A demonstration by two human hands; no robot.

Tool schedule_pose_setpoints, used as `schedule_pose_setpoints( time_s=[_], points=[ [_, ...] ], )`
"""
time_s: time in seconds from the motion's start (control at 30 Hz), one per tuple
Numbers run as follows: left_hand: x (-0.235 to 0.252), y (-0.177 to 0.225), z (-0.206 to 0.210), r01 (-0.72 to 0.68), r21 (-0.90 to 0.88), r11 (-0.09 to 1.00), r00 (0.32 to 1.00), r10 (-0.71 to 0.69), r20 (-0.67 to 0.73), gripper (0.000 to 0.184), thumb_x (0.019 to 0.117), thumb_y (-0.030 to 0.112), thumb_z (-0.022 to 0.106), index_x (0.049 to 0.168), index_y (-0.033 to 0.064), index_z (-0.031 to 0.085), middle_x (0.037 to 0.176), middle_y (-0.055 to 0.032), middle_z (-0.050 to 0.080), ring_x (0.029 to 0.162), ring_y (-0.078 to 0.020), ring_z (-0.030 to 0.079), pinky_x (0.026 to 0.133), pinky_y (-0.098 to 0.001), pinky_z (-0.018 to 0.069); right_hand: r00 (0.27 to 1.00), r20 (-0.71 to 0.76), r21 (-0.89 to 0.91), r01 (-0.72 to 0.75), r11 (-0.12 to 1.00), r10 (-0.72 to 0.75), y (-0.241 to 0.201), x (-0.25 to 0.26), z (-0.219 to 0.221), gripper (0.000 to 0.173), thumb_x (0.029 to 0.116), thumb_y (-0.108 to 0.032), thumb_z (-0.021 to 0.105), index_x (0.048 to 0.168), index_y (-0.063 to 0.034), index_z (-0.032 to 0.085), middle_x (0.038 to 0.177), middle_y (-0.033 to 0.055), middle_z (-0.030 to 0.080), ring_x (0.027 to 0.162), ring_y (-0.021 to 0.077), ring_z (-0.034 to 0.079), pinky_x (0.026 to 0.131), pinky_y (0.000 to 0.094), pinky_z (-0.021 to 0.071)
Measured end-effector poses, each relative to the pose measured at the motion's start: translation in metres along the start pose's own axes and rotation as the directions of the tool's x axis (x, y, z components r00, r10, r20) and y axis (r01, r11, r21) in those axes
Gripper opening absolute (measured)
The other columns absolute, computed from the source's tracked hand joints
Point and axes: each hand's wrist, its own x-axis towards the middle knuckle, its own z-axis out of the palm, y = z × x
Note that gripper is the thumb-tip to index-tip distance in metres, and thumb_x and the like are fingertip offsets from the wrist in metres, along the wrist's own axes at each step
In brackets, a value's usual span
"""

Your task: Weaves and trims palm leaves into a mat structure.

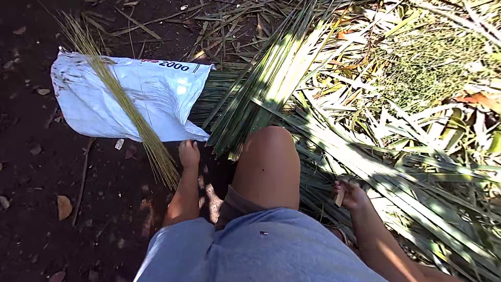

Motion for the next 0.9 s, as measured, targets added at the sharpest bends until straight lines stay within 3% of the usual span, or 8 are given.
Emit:
schedule_pose_setpoints(
  time_s=[0.33,0.43,0.5,0.57,0.67,0.73,0.8,0.9],
  points=[
    [-0.019,0.061,0.076,0.162,-0.019,0.987,0.848,-0.129,0.513,0.057,0.106,0.049,0.05,0.136,0.0019,0.059,0.135,-0.0269,0.061,0.129,-0.0423,0.057,0.106,-0.0617,0.0438,0.997,-0.076,0.017,0.004,1.0,-0.003,0.003,-0.009,-0.006,0.011,0.1045,-0.017,0.045,0.098,-0.0125,0.053,0.072,-0.0016,0.056,0.052,0.0048,0.053,0.048,0.019,0.0477],
    [-0.021,0.066,0.07,0.124,-0.052,0.991,0.847,-0.078,0.526,0.051,0.1075,0.039,0.052,0.138,-0.0012,0.056,0.135,-0.0292,0.06,0.129,-0.0445,0.056,0.108,-0.062,0.0424,0.984,0.139,0.172,0.089,0.981,-0.114,-0.01,-0.036,0.02,0.022,0.1077,-0.015,0.034,0.097,-0.0134,0.053,0.07,-0.0044,0.058,0.051,0.0028,0.054,0.048,0.0165,0.0477],
    [-0.019,0.065,0.069,0.144,-0.082,0.986,0.845,-0.08,0.529,0.048,0.1081,0.035,0.051,0.138,-0.0016,0.055,0.127,-0.0286,0.064,0.119,-0.0435,0.062,0.103,-0.0605,0.0475,0.86,0.467,0.23,0.105,0.967,-0.205,-0.025,-0.081,0.054,0.03,0.1097,-0.017,0.028,0.1,-0.0152,0.057,0.075,-0.0027,0.066,0.06,0.0065,0.065,0.055,0.0217,0.0574],
    [-0.018,0.066,0.065,0.179,-0.095,0.979,0.832,-0.099,0.546,0.048,0.1091,0.035,0.049,0.14,-0.0017,0.051,0.122,-0.0259,0.067,0.111,-0.0396,0.067,0.098,-0.057,0.0516,0.59,0.79,0.111,0.134,0.985,-0.169,-0.035,-0.134,0.085,0.015,0.1024,-0.025,0.053,0.1,-0.0239,0.068,0.086,-0.0006,0.073,0.076,0.0139,0.073,0.069,0.0342,0.0641],
    [-0.022,0.075,0.057,0.229,-0.152,0.962,0.818,-0.105,0.565,0.047,0.1098,0.031,0.046,0.143,-0.0019,0.047,0.117,-0.0208,0.07,0.099,-0.0306,0.07,0.089,-0.048,0.0552,0.184,0.951,-0.279,0.162,0.946,0.249,-0.03,-0.188,0.127,0.016,0.1036,-0.032,0.059,0.111,-0.02,0.067,0.111,0.0122,0.075,0.1,0.0289,0.075,0.089,0.0454,0.0623],
    [-0.023,0.082,0.055,0.228,-0.156,0.961,0.812,-0.099,0.576,0.046,0.1098,0.031,0.046,0.144,-0.0012,0.045,0.115,-0.0188,0.07,0.094,-0.0271,0.069,0.085,-0.0449,0.0554,0.233,0.863,-0.504,0.358,0.786,0.448,-0.015,-0.212,0.15,0.026,0.1082,-0.019,0.036,0.119,-0.0081,0.056,0.119,0.0099,0.072,0.106,0.0222,0.072,0.093,0.0382,0.0597],
    [-0.026,0.09,0.05,0.196,-0.175,0.965,0.846,-0.076,0.527,0.047,0.1085,0.03,0.049,0.143,-0.0023,0.047,0.116,-0.0213,0.069,0.098,-0.0312,0.069,0.088,-0.0488,0.0546,0.328,0.931,-0.348,0.673,0.653,0.159,-0.004,-0.225,0.162,0.029,0.1099,-0.014,0.037,0.125,0.0,0.058,0.128,0.0033,0.067,0.113,0.0076,0.066,0.098,0.0274,0.0552],
    [-0.037,0.106,0.032,0.134,-0.213,0.968,0.934,-0.051,0.354,0.048,0.1072,0.036,0.05,0.137,-0.0024,0.055,0.12,-0.0275,0.067,0.115,-0.0442,0.064,0.099,-0.0632,0.0481,0.009,0.909,0.209,0.855,0.475,-0.417,-0.025,-0.211,0.173,0.05,0.1115,-0.03,0.04,0.148,0.004,0.042,0.164,0.0129,0.035,0.148,0.0209,0.04,0.121,0.041,0.0375]
  ],
)
